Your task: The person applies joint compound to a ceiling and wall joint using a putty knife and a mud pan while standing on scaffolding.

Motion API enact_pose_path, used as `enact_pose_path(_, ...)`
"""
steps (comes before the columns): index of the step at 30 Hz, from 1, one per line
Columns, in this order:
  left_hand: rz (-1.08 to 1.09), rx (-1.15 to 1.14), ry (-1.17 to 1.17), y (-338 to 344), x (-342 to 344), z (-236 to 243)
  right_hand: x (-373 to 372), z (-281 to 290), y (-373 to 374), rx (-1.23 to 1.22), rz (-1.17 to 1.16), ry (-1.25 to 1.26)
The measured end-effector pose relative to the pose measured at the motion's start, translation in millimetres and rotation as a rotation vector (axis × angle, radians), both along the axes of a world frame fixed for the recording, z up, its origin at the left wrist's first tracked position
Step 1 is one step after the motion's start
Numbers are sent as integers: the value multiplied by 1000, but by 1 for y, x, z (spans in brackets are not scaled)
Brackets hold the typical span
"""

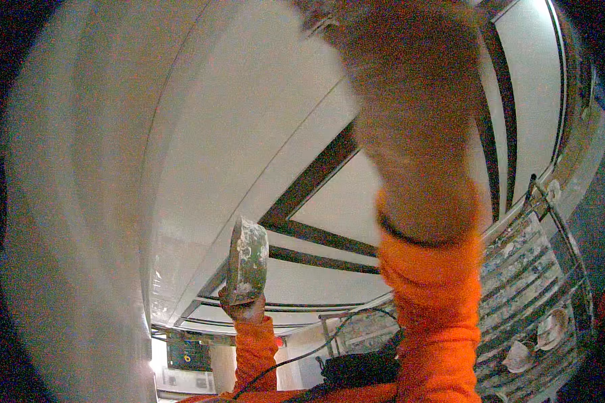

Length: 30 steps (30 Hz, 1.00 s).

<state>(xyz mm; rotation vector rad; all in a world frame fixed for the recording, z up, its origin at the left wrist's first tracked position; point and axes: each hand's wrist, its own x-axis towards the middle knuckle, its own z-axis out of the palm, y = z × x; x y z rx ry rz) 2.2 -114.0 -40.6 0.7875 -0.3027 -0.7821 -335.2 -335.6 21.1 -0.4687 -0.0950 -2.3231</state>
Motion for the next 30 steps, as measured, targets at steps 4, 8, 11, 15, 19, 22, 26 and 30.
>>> enact_pose_path(4, -7, 43, -369, -5, 14, -18, 77, 13, -52, 263, -435, 333)
enact_pose_path(8, -162, -3, -176, 27, 23, 0, 139, 56, -23, 123, -537, 30)
enact_pose_path(11, -55, 14, -250, 46, 54, -3, 186, 57, 13, 91, -400, 105)
enact_pose_path(15, 33, 73, -395, 61, 73, 0, 224, 54, 45, 16, -282, 155)
enact_pose_path(19, 65, 110, -463, 66, 88, -6, 228, 35, 66, 25, -263, 281)
enact_pose_path(22, 117, 154, -523, 80, 101, -8, 203, 17, 75, 73, 327, 459)
enact_pose_path(26, 213, 326, -789, 80, 115, -12, 135, 36, 22, -210, 556, 531)
enact_pose_path(30, -18, -54, -121, 64, 95, -1, 65, 27, 26, -432, 174, 437)
